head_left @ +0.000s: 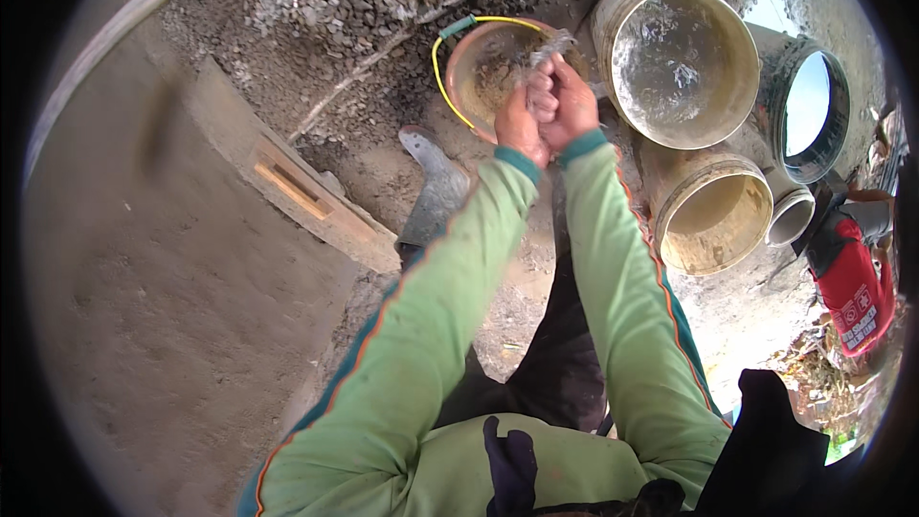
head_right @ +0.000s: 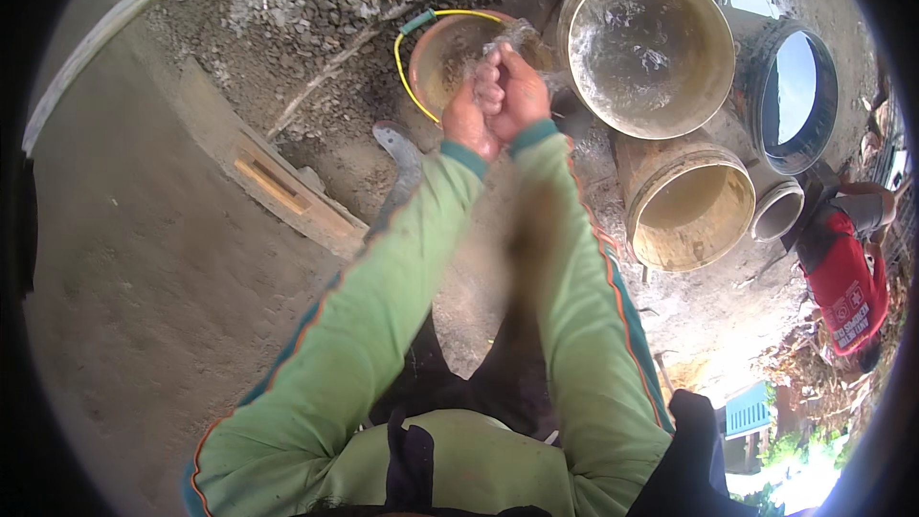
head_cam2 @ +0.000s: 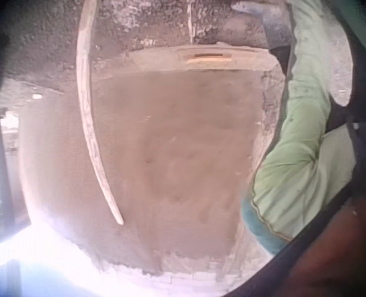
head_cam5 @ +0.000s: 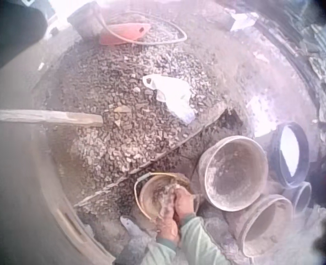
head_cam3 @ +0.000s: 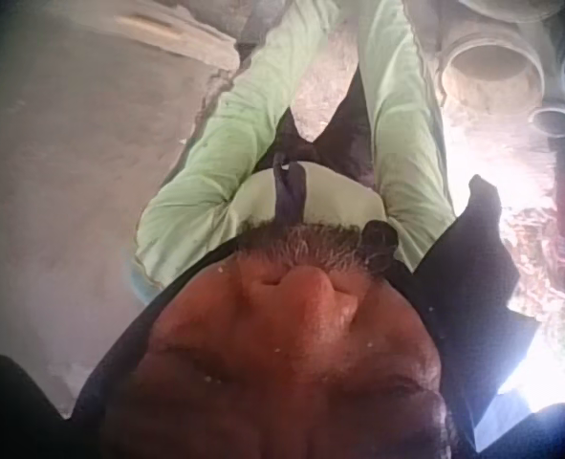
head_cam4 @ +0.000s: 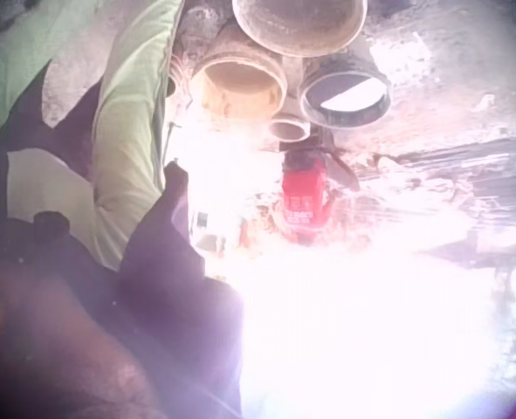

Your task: The person applies cement mortar to a curved wall using a trowel and a wooden float, smoothing the surface in repeated strokes. They periodically scoop mortar from a bucket, mix it with sand and water, and continue plastering the wall.

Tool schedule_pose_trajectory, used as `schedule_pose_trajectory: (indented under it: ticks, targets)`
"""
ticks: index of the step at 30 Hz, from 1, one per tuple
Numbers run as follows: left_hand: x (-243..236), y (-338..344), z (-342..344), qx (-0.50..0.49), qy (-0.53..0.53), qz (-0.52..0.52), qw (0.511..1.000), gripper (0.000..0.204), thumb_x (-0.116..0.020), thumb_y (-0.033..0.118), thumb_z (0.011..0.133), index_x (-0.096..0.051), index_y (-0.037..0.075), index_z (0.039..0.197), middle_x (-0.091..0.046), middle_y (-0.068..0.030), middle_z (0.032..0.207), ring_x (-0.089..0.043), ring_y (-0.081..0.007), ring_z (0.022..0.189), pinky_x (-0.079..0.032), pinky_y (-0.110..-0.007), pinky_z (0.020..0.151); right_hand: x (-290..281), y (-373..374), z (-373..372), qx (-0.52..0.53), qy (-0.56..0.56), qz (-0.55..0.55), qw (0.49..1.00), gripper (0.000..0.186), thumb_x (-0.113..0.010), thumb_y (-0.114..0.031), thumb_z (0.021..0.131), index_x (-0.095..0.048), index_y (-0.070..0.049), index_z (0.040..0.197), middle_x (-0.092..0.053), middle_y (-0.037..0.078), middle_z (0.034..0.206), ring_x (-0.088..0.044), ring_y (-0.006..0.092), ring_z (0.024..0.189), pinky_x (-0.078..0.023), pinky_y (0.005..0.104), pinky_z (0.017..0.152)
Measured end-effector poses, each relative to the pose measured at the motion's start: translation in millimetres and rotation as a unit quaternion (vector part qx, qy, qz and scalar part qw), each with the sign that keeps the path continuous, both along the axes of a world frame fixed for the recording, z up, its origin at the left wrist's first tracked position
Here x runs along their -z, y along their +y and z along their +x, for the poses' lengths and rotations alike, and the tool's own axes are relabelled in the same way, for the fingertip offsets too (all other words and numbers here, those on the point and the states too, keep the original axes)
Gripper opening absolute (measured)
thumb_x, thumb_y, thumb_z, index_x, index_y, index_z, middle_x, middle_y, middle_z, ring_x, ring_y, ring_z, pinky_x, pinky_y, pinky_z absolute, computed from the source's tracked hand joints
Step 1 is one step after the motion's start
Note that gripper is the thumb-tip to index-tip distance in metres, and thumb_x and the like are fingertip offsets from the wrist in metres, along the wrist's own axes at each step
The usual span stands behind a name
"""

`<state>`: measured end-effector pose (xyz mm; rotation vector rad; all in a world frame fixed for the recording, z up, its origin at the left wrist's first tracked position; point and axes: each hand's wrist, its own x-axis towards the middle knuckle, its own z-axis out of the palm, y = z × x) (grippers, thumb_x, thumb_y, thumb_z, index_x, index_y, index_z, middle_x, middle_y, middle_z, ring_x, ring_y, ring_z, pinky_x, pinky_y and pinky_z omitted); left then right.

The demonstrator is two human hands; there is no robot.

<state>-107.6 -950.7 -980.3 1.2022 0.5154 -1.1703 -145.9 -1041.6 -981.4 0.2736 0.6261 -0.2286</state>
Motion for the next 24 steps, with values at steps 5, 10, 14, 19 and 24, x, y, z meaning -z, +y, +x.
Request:
schedule_pose_trajectory:
  ticks: [5, 10, 14, 19, 24]
  targets:
    - [-109.9, 3.9, -17.0, 0.323, -0.506, -0.091, 0.795, 0.027, -0.053, 0.026, 0.094, -0.071, 0.010, 0.107, -0.059, -0.0163, 0.128, -0.045, -0.0372, 0.132, -0.025, -0.050, 0.114, -23.9, -13.8, -2.2, -0.305, 0.104, -0.292, 0.900, 0.020, -0.052, -0.026, 0.098, -0.060, -0.009, 0.105, -0.054, 0.010, 0.102, -0.052, 0.0238, 0.082, -0.046, 0.0357, 0.070]
    - [-30.5, -18.3, 68.2, 0.496, -0.514, 0.049, 0.698, 0.042, -0.048, 0.032, 0.097, -0.058, 0.013, 0.132, -0.048, -0.0145, 0.145, -0.038, -0.0381, 0.138, -0.019, -0.057, 0.115, -31.0, -44.0, 2.7, -0.615, 0.157, -0.729, 0.255, 0.032, -0.055, -0.025, 0.094, -0.064, -0.009, 0.119, -0.057, 0.017, 0.133, -0.059, 0.0379, 0.114, -0.050, 0.0455, 0.095]
    - [13.0, 0.2, 73.9, 0.723, -0.610, 0.231, 0.226, 0.050, -0.046, 0.027, 0.096, -0.046, 0.017, 0.144, -0.032, -0.0147, 0.156, -0.040, -0.0353, 0.139, -0.018, -0.061, 0.115, 28.5, -137.6, -129.5, -0.171, 0.399, -0.685, 0.584, 0.037, -0.070, -0.012, 0.085, -0.061, -0.012, 0.121, -0.065, 0.012, 0.111, -0.062, 0.0281, 0.102, -0.052, 0.0423, 0.089]
    - [32.6, -5.0, 58.3, 0.763, -0.594, 0.179, 0.185, 0.045, -0.044, 0.021, 0.096, -0.051, 0.016, 0.140, -0.036, -0.0166, 0.153, -0.030, -0.0321, 0.145, -0.017, -0.060, 0.114, 47.6, -121.9, -181.1, -0.022, 0.248, -0.131, 0.960, 0.022, -0.055, -0.025, 0.098, -0.060, -0.006, 0.107, -0.063, 0.008, 0.090, -0.063, 0.0202, 0.082, -0.053, 0.0349, 0.073]
    - [53.6, -1.1, 58.4, 0.773, -0.559, 0.159, 0.255, 0.047, -0.052, 0.026, 0.093, -0.054, 0.013, 0.137, -0.050, -0.0168, 0.142, -0.044, -0.0358, 0.135, -0.030, -0.059, 0.110, -135.1, 14.2, -59.6, -0.129, 0.131, -0.361, 0.914, 0.021, -0.057, -0.025, 0.095, -0.060, -0.004, 0.094, -0.059, 0.006, 0.085, -0.058, 0.0166, 0.076, -0.049, 0.0328, 0.070]
